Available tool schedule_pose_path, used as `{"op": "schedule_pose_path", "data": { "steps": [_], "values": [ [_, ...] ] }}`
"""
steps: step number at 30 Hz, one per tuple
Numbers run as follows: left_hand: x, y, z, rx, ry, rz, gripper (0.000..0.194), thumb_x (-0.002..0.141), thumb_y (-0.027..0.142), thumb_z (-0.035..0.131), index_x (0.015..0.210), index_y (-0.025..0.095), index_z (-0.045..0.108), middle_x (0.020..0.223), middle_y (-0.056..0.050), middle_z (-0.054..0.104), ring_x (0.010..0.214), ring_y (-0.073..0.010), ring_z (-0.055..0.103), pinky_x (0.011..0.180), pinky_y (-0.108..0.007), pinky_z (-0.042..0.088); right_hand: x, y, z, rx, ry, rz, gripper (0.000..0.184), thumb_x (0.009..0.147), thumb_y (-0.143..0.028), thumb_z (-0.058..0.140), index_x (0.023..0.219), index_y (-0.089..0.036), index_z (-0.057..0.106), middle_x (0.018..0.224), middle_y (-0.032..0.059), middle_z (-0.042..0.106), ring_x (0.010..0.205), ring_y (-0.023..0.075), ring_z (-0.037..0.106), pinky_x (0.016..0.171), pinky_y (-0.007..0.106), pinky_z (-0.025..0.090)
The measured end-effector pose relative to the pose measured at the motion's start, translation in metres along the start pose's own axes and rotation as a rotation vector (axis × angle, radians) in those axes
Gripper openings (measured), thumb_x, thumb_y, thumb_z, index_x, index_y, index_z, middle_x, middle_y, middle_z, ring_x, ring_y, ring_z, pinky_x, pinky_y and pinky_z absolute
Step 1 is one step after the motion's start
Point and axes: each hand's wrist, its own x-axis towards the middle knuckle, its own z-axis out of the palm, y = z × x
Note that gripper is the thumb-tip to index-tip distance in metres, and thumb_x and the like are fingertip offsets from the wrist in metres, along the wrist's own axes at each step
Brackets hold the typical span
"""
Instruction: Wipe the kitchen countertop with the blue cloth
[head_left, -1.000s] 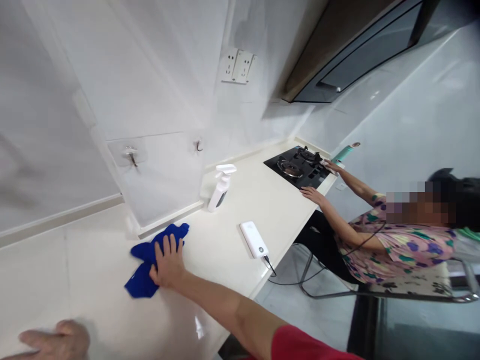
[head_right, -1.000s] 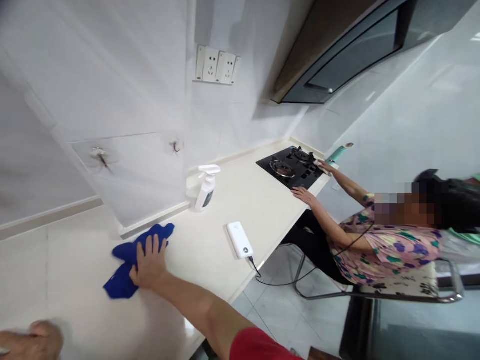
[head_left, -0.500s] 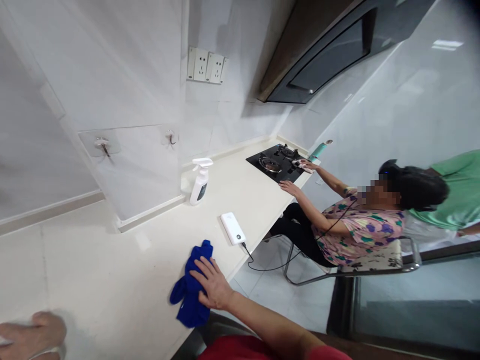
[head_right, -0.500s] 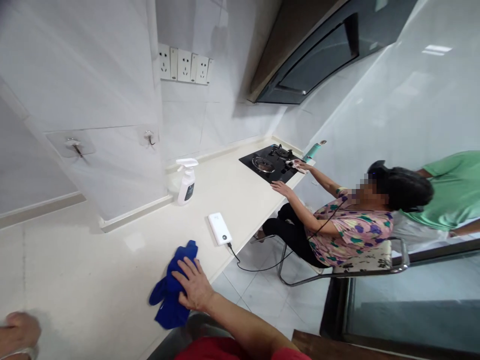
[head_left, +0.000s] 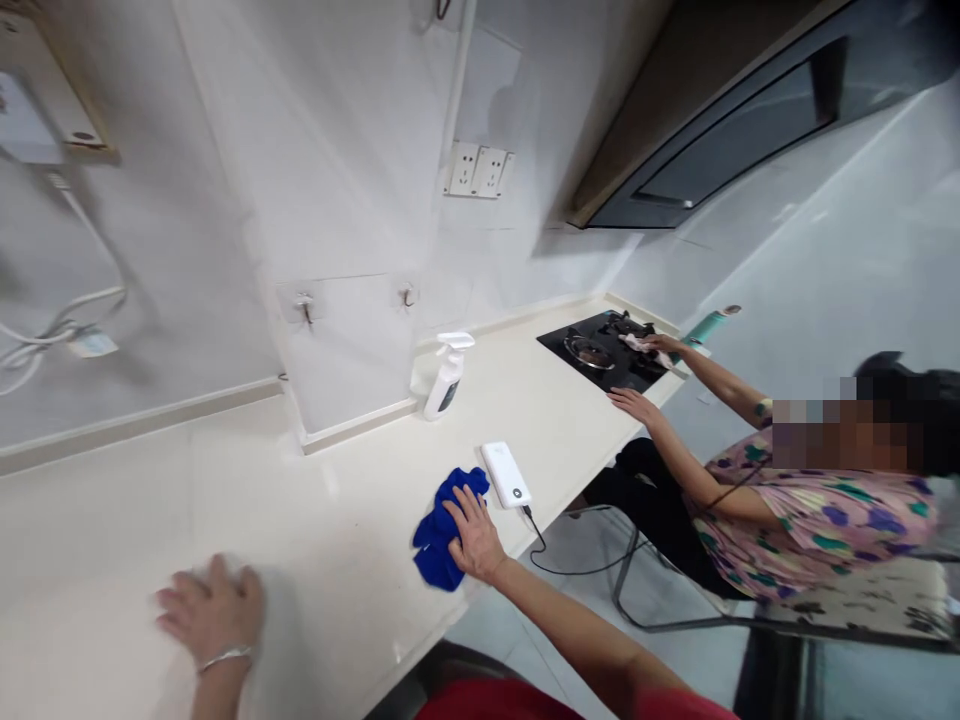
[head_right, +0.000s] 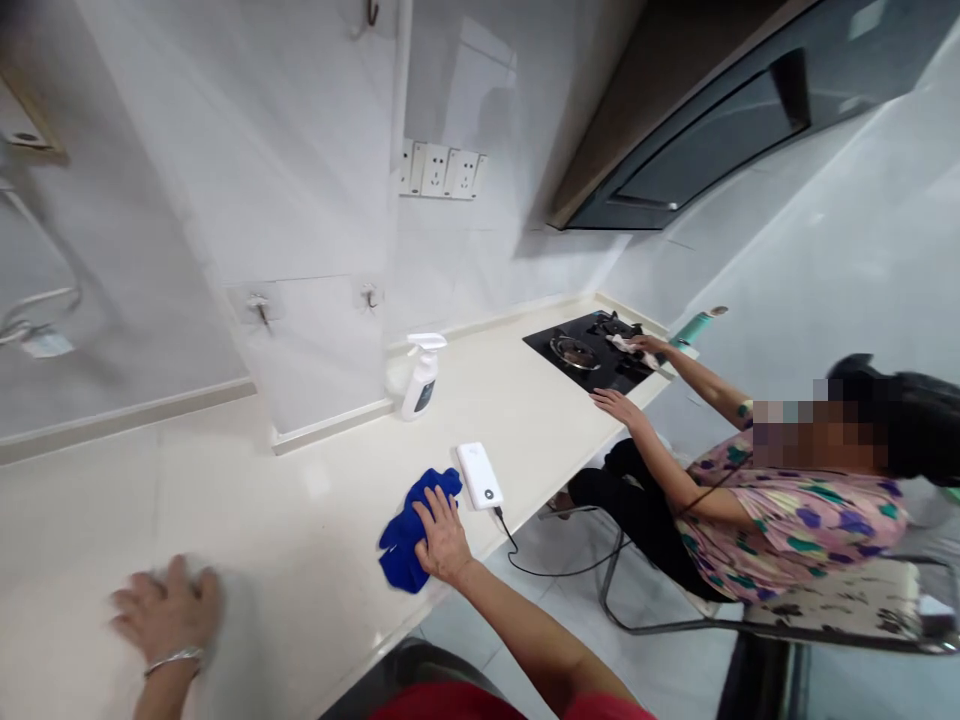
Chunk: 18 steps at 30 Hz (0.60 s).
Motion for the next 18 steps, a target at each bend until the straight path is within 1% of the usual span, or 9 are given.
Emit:
{"op": "schedule_pose_path", "data": {
  "steps": [3,6,8,10,12,14,16,17,18],
  "values": [
    [-0.026,0.022,0.004,-0.141,-0.016,0.152,0.052,0.09,0.037,0.036,0.129,0.008,0.056,0.151,-0.027,0.033,0.147,-0.0417,0.012,0.112,-0.066,0.025,0.049,-0.013,0.001,-0.031,0.02,0.088,0.069,0.079,-0.028,0.05,0.146,-0.016,0.039,0.159,0.0155,0.025,0.149,0.0348,0.011,0.119,0.055,0.012],
    [-0.044,0.041,0.009,-0.34,-0.05,0.344,0.05,0.092,0.039,0.034,0.126,0.011,0.058,0.15,-0.021,0.039,0.149,-0.0327,0.015,0.117,-0.056,0.027,0.1,-0.042,0.001,-0.054,0.019,0.227,0.07,0.083,-0.033,0.049,0.149,-0.013,0.034,0.158,0.0213,0.024,0.147,0.0406,0.013,0.114,0.062,0.011],
    [-0.051,0.058,0.011,-0.468,-0.101,0.437,0.05,0.093,0.041,0.034,0.13,0.015,0.055,0.149,-0.016,0.043,0.146,-0.0267,0.026,0.117,-0.048,0.032,0.128,-0.068,0.002,-0.05,-0.021,0.292,0.072,0.085,-0.034,0.048,0.15,-0.01,0.03,0.157,0.0249,0.022,0.146,0.0439,0.015,0.111,0.066,0.013],
    [-0.053,0.08,0.013,-0.556,-0.158,0.479,0.05,0.095,0.041,0.034,0.137,0.018,0.049,0.148,-0.013,0.046,0.141,-0.0223,0.038,0.116,-0.044,0.036,0.15,-0.094,0.004,-0.022,-0.074,0.291,0.075,0.085,-0.037,0.048,0.151,-0.007,0.025,0.157,0.0279,0.017,0.145,0.0455,0.015,0.108,0.068,0.014],
    [-0.051,0.108,0.017,-0.603,-0.179,0.473,0.052,0.096,0.042,0.034,0.142,0.02,0.043,0.148,-0.011,0.046,0.138,-0.0201,0.042,0.116,-0.042,0.037,0.163,-0.111,0.006,0.083,-0.115,0.211,0.079,0.084,-0.042,0.051,0.151,-0.009,0.025,0.158,0.0273,0.015,0.146,0.0452,0.014,0.107,0.07,0.014],
    [-0.046,0.135,0.026,-0.6,-0.151,0.404,0.055,0.096,0.041,0.032,0.145,0.018,0.041,0.15,-0.013,0.044,0.141,-0.0219,0.038,0.117,-0.045,0.035,0.167,-0.113,0.006,0.295,-0.112,0.071,0.074,0.083,-0.046,0.054,0.148,-0.017,0.036,0.158,0.0206,0.024,0.145,0.0422,0.019,0.109,0.069,0.017],
    [-0.04,0.159,0.038,-0.525,-0.112,0.293,0.056,0.096,0.041,0.031,0.144,0.015,0.043,0.15,-0.017,0.042,0.144,-0.0271,0.031,0.117,-0.051,0.032,0.162,-0.098,0.005,0.494,-0.075,-0.051,0.055,0.085,-0.043,0.053,0.138,-0.026,0.05,0.151,0.0108,0.043,0.14,0.0333,0.035,0.111,0.06,0.028],
    [-0.037,0.169,0.044,-0.459,-0.097,0.236,0.056,0.095,0.04,0.031,0.143,0.013,0.045,0.15,-0.019,0.041,0.145,-0.0307,0.028,0.116,-0.055,0.03,0.158,-0.086,0.004,0.559,-0.045,-0.085,0.047,0.088,-0.039,0.048,0.133,-0.028,0.055,0.143,0.0073,0.052,0.135,0.0275,0.044,0.11,0.052,0.035],
    [-0.035,0.178,0.051,-0.379,-0.086,0.188,0.056,0.095,0.039,0.034,0.142,0.012,0.047,0.15,-0.021,0.04,0.146,-0.0348,0.025,0.115,-0.059,0.027,0.152,-0.073,0.003,0.594,-0.014,-0.095,0.043,0.091,-0.034,0.042,0.13,-0.028,0.058,0.136,0.0054,0.059,0.127,0.0222,0.052,0.108,0.045,0.041]
  ]
}}
